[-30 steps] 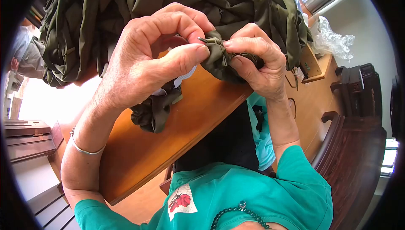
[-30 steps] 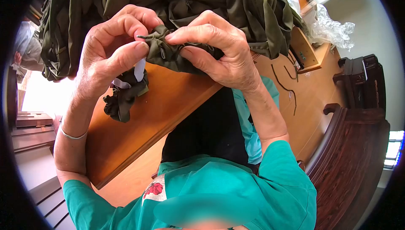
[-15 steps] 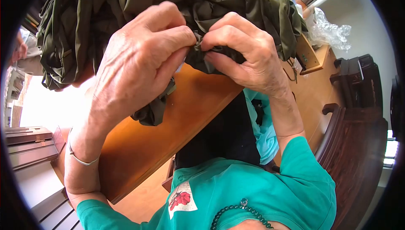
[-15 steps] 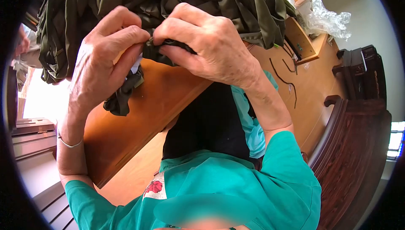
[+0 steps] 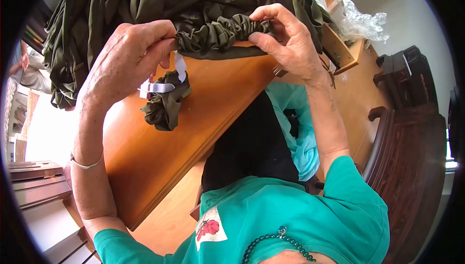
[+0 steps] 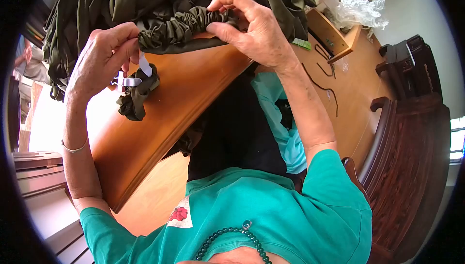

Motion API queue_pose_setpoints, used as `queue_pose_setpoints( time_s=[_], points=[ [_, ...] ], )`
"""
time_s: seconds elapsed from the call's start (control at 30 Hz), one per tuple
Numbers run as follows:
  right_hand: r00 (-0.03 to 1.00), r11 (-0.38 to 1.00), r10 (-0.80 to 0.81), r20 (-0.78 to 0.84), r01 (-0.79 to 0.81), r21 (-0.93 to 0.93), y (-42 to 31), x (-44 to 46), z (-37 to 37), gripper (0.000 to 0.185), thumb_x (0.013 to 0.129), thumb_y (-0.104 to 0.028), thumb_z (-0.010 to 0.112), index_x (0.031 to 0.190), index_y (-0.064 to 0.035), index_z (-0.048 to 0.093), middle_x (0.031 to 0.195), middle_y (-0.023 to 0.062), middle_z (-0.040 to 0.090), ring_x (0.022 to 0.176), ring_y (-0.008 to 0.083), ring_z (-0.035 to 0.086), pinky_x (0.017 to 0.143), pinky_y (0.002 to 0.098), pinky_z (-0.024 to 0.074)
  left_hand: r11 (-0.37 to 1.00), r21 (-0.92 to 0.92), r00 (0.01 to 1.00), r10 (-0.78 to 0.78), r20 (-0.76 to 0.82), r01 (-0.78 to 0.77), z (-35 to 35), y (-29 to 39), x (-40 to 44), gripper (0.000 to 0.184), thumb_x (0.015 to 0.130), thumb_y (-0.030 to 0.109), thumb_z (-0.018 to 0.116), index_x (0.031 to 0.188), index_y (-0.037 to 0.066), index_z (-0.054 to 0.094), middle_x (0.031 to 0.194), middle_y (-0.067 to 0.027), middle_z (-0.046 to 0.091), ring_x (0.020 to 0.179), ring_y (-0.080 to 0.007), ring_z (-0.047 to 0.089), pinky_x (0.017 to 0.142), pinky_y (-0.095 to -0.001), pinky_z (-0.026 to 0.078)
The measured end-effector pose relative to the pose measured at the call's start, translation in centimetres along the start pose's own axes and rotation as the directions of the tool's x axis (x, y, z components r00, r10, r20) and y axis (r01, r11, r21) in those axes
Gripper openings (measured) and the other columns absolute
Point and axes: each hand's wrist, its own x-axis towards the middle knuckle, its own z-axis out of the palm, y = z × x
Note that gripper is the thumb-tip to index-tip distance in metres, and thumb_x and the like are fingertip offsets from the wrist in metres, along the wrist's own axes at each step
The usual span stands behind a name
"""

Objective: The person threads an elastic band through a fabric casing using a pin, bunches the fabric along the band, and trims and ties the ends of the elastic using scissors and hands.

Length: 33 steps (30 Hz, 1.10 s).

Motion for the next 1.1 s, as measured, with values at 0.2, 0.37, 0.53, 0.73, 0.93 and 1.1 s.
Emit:
queue_pose_setpoints(
  time_s=[0.2, 0.37, 0.53, 0.73, 0.93, 1.1],
  points=[
    [0.987, 0.980, -0.163, 0.000, 0.161, -0.116, -0.8, 0.1, 1.0, 0.018, 0.082, -0.005, 0.070, 0.100, -0.0045, 0.066, 0.087, 0.0038, 0.067, 0.079, 0.0098, 0.062, 0.072, 0.0253, 0.0509, 0.989, -0.148, 1.000, 0.010, 0.011, -0.008, 1.3, 0.7, 0.0, 0.014, 0.094, 0.002, 0.051, 0.081, -0.002, 0.056, 0.060, -0.0029, 0.056, 0.054, -0.0074, 0.056, 0.050, -0.0237, 0.046],
    [0.995, 0.988, -0.096, 0.031, 0.099, -0.122, -0.8, 0.3, 0.8, 0.023, 0.082, -0.005, 0.072, 0.104, -0.0047, 0.066, 0.092, 0.0015, 0.066, 0.078, 0.0056, 0.061, 0.068, 0.0225, 0.0502, 0.984, -0.170, 0.996, -0.031, 0.081, 0.044, 0.5, 0.8, 0.0, 0.015, 0.094, 0.003, 0.051, 0.082, 0.000, 0.057, 0.058, -0.0003, 0.055, 0.051, -0.0048, 0.054, 0.047, -0.0217, 0.043],
    [0.983, 0.986, 0.156, 0.099, -0.161, 0.043, -0.6, 0.1, -1.2, 0.032, 0.086, -0.004, 0.070, 0.116, -0.0051, 0.059, 0.104, -0.0007, 0.062, 0.091, 0.0049, 0.060, 0.081, 0.0210, 0.0497, 0.990, -0.137, 1.000, 0.019, 0.025, -0.015, -0.3, 0.4, -0.2, 0.021, 0.097, 0.009, 0.051, 0.078, 0.001, 0.057, 0.049, 0.0004, 0.048, 0.044, -0.0034, 0.045, 0.043, -0.0217, 0.033],
    [0.994, 0.965, -0.112, -0.017, 0.105, -0.239, -0.2, -0.7, 0.0, 0.024, 0.079, -0.006, 0.075, 0.101, -0.0057, 0.065, 0.093, 0.0009, 0.065, 0.088, 0.0119, 0.065, 0.078, 0.0257, 0.0513, 0.988, -0.157, 0.997, 0.014, 0.075, -0.002, -0.4, -0.1, -0.1, 0.025, 0.098, 0.015, 0.050, 0.078, 0.002, 0.056, 0.049, 0.0006, 0.049, 0.043, -0.0033, 0.044, 0.041, -0.0213, 0.033],
    [0.977, 0.963, -0.211, 0.025, 0.212, -0.167, -1.2, -1.1, 1.0, 0.026, 0.077, -0.005, 0.076, 0.101, -0.0052, 0.066, 0.096, 0.0055, 0.068, 0.087, 0.0191, 0.067, 0.080, 0.0303, 0.0540, 0.862, -0.464, 0.966, -0.100, 0.238, 0.204, 0.3, 1.4, 0.0, 0.026, 0.098, 0.017, 0.050, 0.079, 0.001, 0.057, 0.051, -0.0012, 0.054, 0.042, -0.0047, 0.047, 0.041, -0.0206, 0.037],
    [0.961, 0.932, -0.275, -0.024, 0.261, -0.250, -1.9, -0.9, 1.5, 0.022, 0.078, -0.005, 0.074, 0.099, -0.0045, 0.067, 0.094, 0.0068, 0.069, 0.088, 0.0200, 0.068, 0.079, 0.0293, 0.0544, 0.765, -0.570, 0.938, -0.129, 0.323, 0.301, 0.8, 1.8, 0.2, 0.025, 0.099, 0.018, 0.049, 0.084, 0.000, 0.059, 0.057, -0.0041, 0.059, 0.042, -0.0038, 0.048, 0.041, -0.0187, 0.038]
  ],
)
